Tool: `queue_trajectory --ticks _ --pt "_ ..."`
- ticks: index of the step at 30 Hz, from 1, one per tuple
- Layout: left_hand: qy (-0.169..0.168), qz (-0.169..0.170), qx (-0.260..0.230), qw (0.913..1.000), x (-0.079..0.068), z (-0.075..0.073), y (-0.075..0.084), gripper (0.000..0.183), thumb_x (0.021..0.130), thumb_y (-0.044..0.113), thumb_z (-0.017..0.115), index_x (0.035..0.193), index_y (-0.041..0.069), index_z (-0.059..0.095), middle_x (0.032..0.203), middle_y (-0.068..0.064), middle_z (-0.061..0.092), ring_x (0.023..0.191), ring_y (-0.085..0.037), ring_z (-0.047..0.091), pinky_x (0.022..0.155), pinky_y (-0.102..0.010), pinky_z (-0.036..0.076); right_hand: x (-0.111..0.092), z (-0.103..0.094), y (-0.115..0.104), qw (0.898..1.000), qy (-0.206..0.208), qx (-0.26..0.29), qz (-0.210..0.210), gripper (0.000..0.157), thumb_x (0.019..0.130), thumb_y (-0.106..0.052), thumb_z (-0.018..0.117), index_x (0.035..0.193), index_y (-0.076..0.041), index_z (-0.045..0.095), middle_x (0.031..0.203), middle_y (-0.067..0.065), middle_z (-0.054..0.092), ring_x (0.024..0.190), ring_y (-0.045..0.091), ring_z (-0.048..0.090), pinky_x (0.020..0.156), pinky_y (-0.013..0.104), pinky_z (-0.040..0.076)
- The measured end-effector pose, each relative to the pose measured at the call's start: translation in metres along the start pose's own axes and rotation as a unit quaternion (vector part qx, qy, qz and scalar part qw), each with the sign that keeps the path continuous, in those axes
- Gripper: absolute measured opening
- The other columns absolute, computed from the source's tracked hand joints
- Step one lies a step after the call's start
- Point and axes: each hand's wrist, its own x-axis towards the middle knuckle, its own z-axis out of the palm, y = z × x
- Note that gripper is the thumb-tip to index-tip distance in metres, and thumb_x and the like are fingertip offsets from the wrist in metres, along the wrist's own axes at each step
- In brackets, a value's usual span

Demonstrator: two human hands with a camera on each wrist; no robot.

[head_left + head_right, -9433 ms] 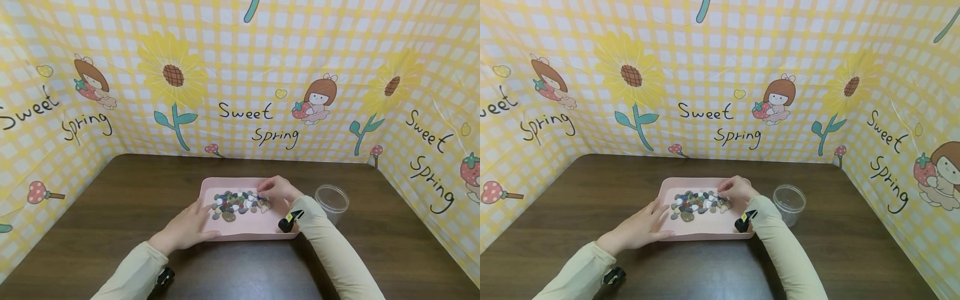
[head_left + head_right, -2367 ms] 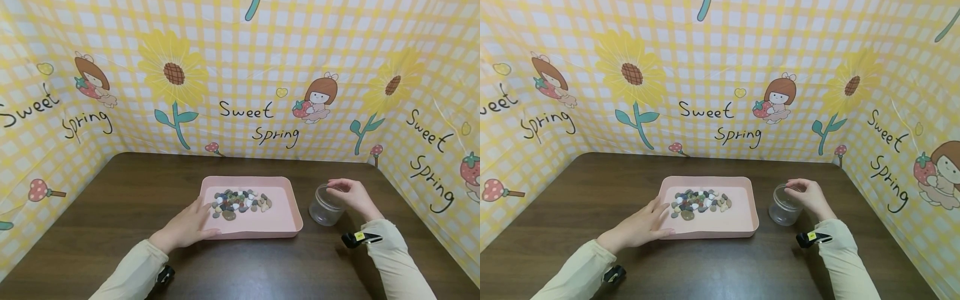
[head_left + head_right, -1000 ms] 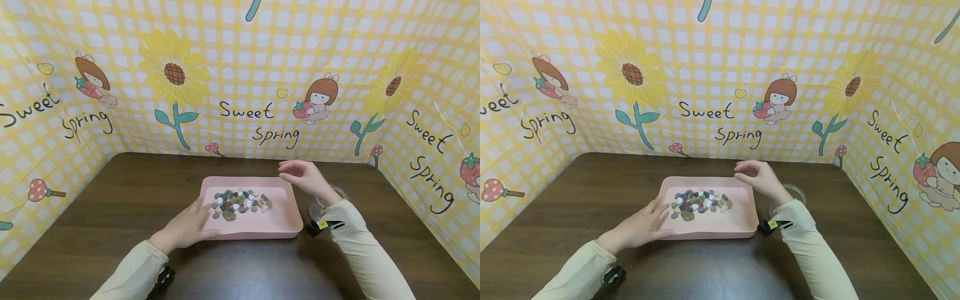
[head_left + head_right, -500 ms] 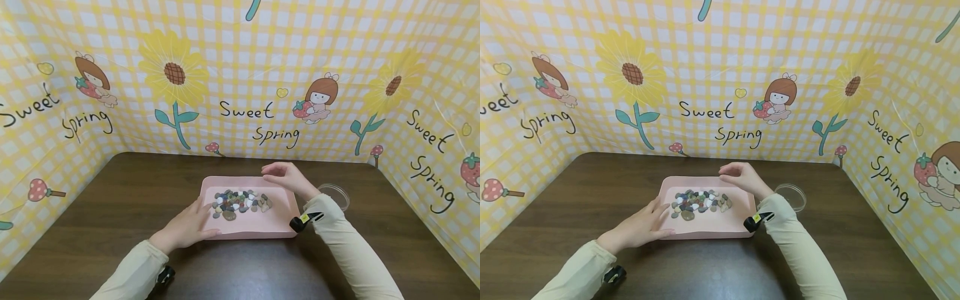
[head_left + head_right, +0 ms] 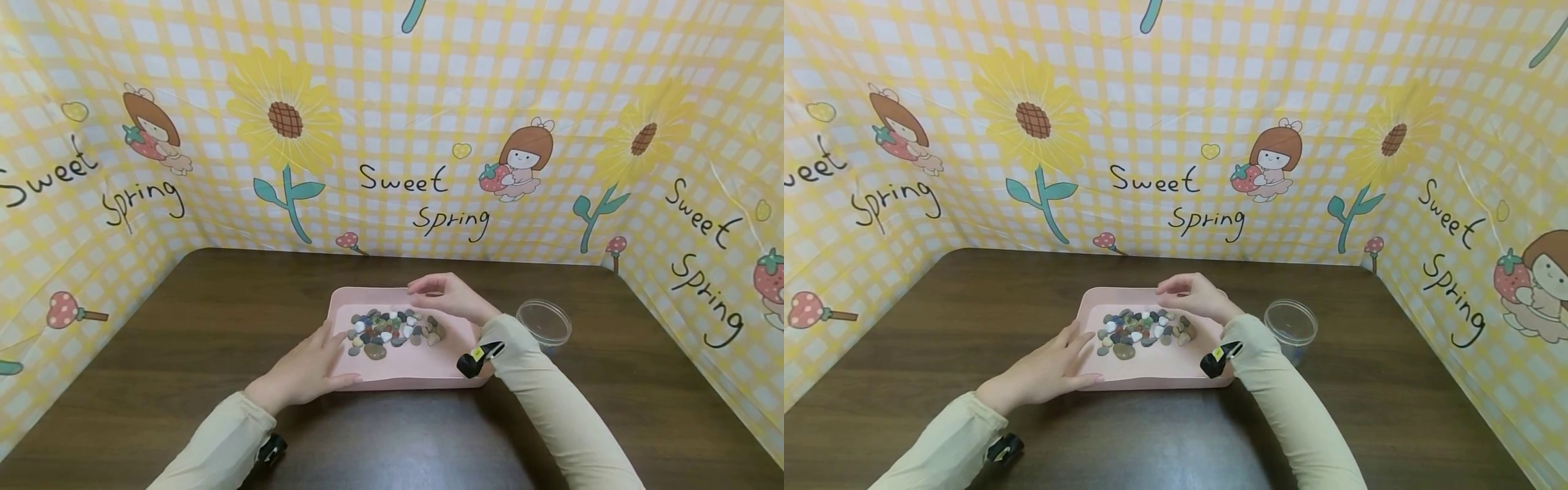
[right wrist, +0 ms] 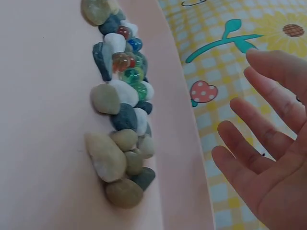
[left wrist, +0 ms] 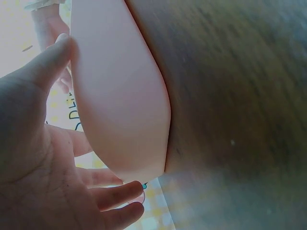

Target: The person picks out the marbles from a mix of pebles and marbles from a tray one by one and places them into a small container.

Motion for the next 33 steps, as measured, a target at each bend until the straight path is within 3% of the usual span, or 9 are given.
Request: queue_trajectory --ticks 11,16,25,30,33 --pt "0.004 0.003 0.006 1.0000 0.001 0.000 0.000 0.082 0.083 0.056 0.060 0.138 -0.002 0.041 0.148 -0.035 0.022 0.133 -0.046 0.034 0.104 -0.054 0.036 0.013 0.011 0.003 0.997 -0.070 -0.036 -0.014 0.030 0.088 -0.018 0.064 0.114 -0.002 0.065 0.136 0.014 0.053 0.132 0.028 0.043 0.109 0.048 0.033" --pt "0.004 0.002 0.005 1.0000 0.000 0.000 0.000 0.082 0.083 0.056 0.060 0.137 -0.002 0.041 0.147 -0.035 0.022 0.133 -0.046 0.034 0.103 -0.054 0.036 0.017 0.015 0.007 0.995 -0.093 -0.046 0.001 0.028 0.087 -0.018 0.066 0.111 -0.005 0.066 0.141 0.011 0.049 0.135 0.025 0.040 0.111 0.048 0.030" --pt "0.018 0.013 0.011 0.9997 0.000 0.001 0.000 0.079 0.083 0.054 0.061 0.135 -0.003 0.043 0.146 -0.035 0.024 0.131 -0.046 0.037 0.103 -0.053 0.037 0.022 0.024 0.019 0.991 -0.109 -0.083 0.003 0.016 0.081 -0.019 0.072 0.097 -0.015 0.073 0.139 0.004 0.051 0.134 0.020 0.041 0.111 0.042 0.032" --pt "0.015 0.011 0.013 0.9997 0.000 0.000 0.000 0.080 0.083 0.055 0.060 0.135 -0.002 0.043 0.146 -0.035 0.024 0.131 -0.046 0.037 0.103 -0.053 0.037 0.021 0.028 0.018 0.989 -0.119 -0.083 0.008 0.015 0.079 -0.018 0.075 0.094 -0.015 0.073 0.140 0.005 0.050 0.135 0.022 0.040 0.112 0.044 0.028" --pt "0.011 0.008 0.011 0.9998 0.000 0.000 0.000 0.081 0.083 0.056 0.060 0.136 -0.002 0.043 0.147 -0.035 0.023 0.131 -0.046 0.037 0.103 -0.053 0.037 0.022 0.030 0.020 0.989 -0.124 -0.086 0.000 0.015 0.079 -0.016 0.074 0.094 -0.014 0.074 0.141 0.007 0.049 0.135 0.023 0.039 0.109 0.040 0.031"
